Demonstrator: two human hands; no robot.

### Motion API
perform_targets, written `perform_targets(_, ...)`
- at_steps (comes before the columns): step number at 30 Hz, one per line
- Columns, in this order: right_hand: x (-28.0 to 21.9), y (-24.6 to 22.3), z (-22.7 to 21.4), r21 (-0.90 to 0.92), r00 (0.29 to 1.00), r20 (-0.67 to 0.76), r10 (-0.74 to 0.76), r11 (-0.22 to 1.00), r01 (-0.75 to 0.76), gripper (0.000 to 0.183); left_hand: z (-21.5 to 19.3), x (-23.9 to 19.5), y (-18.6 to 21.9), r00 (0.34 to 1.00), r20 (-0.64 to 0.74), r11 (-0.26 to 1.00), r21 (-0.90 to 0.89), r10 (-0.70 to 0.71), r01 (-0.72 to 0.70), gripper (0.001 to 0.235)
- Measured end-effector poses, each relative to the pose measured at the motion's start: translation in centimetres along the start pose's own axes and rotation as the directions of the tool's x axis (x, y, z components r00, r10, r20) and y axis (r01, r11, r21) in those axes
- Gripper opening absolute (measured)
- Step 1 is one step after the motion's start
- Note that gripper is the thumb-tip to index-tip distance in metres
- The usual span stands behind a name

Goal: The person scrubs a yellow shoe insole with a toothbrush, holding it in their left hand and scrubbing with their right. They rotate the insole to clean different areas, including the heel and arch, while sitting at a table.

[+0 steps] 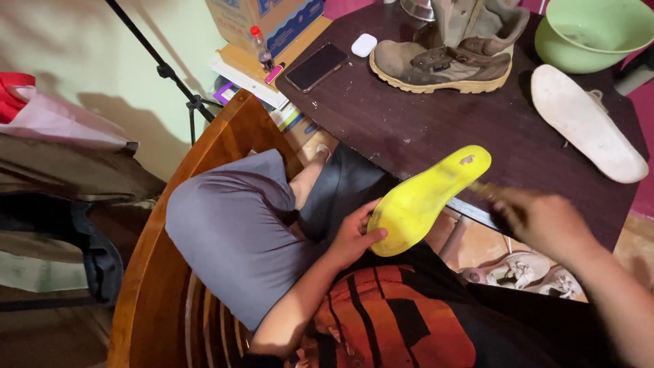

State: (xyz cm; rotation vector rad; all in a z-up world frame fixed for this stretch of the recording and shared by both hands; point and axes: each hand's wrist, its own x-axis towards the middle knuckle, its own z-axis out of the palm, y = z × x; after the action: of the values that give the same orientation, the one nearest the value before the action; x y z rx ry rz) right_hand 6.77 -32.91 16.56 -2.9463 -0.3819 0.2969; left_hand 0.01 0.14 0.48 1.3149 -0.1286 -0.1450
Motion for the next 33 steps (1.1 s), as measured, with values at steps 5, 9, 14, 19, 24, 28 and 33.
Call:
perform_targets(5,0.2,-0.4,-0.5,-0.066,0.989,0.138,0.060,0.997,-0.051,0.046,-0.2,0.0,-0.2,1.000,-0.017,1.000,0.005,-0.015,0.015,0.076)
perform_targets(9,0.1,-0.1,0.3,-0.030,0.995,0.051,0.087,0.996,-0.085,0.047,0.1,0.0,0.0,0.999,-0.005,0.999,-0.024,-0.041,0.041,0.079)
perform_targets(14,0.8,0.3,0.6,0.209,0.954,0.288,-0.079,0.978,0.017,0.045,0.3,0.1,0.3,0.997,-0.025,0.998,-0.015,-0.066,0.066,0.081)
perform_targets(19,1.2,1.3,0.3,0.090,0.995,-0.003,0.103,0.991,-0.102,0.045,2.2,0.9,3.0,0.995,-0.013,0.994,0.053,-0.100,0.100,0.086)
perform_targets(24,1.8,2.1,0.4,0.256,0.989,-0.035,0.144,0.958,-0.130,0.039,3.3,3.7,4.0,0.996,-0.079,0.983,0.176,-0.039,0.052,0.074)
perform_targets(28,1.3,1.2,1.1,0.198,0.989,-0.036,0.141,0.971,-0.132,0.037,4.5,4.8,6.4,0.993,-0.110,0.957,0.279,-0.047,0.076,0.080)
perform_targets(33,1.7,0.6,0.2,-0.003,0.964,-0.035,0.262,0.965,-0.263,0.039,4.8,5.6,6.4,0.991,-0.109,0.940,0.339,0.075,-0.034,0.067)
